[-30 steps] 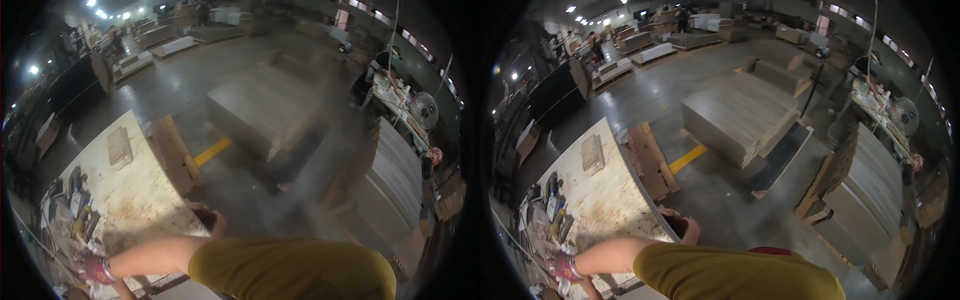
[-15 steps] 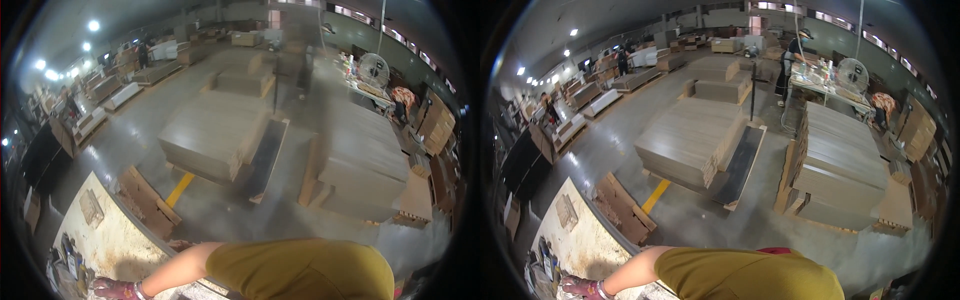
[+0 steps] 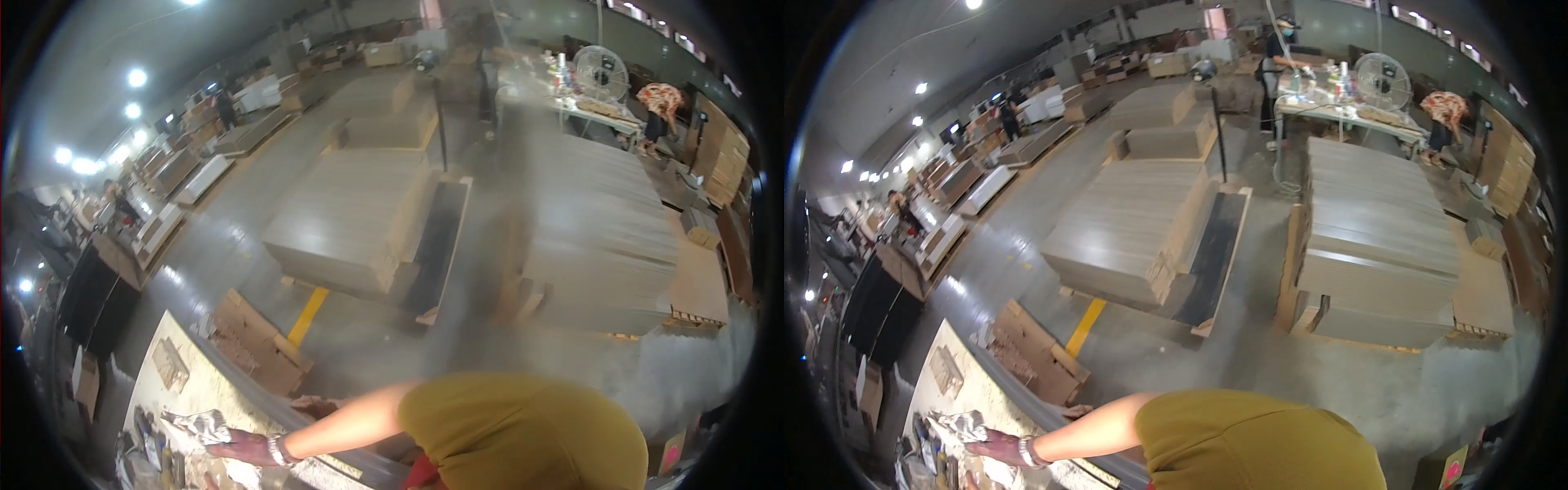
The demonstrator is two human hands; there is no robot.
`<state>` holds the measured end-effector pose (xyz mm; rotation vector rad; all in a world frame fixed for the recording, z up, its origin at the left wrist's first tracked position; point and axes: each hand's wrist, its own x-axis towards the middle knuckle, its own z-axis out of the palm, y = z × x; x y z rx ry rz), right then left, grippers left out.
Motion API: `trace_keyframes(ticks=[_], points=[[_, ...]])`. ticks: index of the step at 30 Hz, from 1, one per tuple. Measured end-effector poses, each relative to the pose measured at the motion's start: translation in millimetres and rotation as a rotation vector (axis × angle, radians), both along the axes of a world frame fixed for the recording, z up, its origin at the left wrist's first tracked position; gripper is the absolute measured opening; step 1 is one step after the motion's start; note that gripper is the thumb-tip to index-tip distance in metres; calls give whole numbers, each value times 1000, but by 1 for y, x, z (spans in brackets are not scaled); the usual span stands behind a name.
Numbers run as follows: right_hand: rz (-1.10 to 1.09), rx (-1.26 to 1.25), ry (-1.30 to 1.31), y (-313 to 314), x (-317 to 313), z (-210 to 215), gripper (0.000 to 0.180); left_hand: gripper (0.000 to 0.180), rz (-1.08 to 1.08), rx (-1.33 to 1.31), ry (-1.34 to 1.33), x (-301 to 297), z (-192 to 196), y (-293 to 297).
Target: The person wipes the surface of a grooved wood panel using a cloth, applies a liquid from a bottle, and repeats the wiping process before flipping the panel and wiping the other side.
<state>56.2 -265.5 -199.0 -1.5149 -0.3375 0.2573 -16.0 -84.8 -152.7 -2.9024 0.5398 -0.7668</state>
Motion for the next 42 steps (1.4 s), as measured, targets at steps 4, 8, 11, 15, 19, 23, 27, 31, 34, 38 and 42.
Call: trace_keyframes(ticks=[4, 8, 11, 15, 19, 23, 27, 31, 34, 38, 42], points=[[-10, 59, 125, -20, -12, -20, 77, 72, 95, 60, 187, -9, -5, -18], [-95, 498, 261, -4, 19, -84, 49, 73, 64, 177, 202, -6, -9, -35], [-45, 569, 448, 7, 0, -76, 62, 85, 306, 193, 419, -16, -5, -16], [52, 994, 776, -15, -7, -75, 45, 71, 152, 248, 310, -16, 7, -27], [39, 996, 879, -56, -10, -38, 35, 68, 114, 330, 256, 8, 9, -31], [294, 1169, 894, -37, 7, -83, 35, 73, 161, 389, 238, 15, 24, -23], [345, 1111, 999, -31, 3, -100, 33, 73, 214, 389, 245, 3, 16, -18], [301, 1033, 982, -26, 5, -79, 33, 69, 218, 439, 260, -5, 16, -9], [288, 1021, 982, -17, 13, -85, 34, 56, 168, 477, 303, -10, 16, -10], [288, 932, 778, -4, 19, -93, 36, 56, 181, 419, 326, -5, 12, 2], [316, 986, 948, 8, 39, -107, 35, 58, 239, 415, 332, 6, 5, 34]])
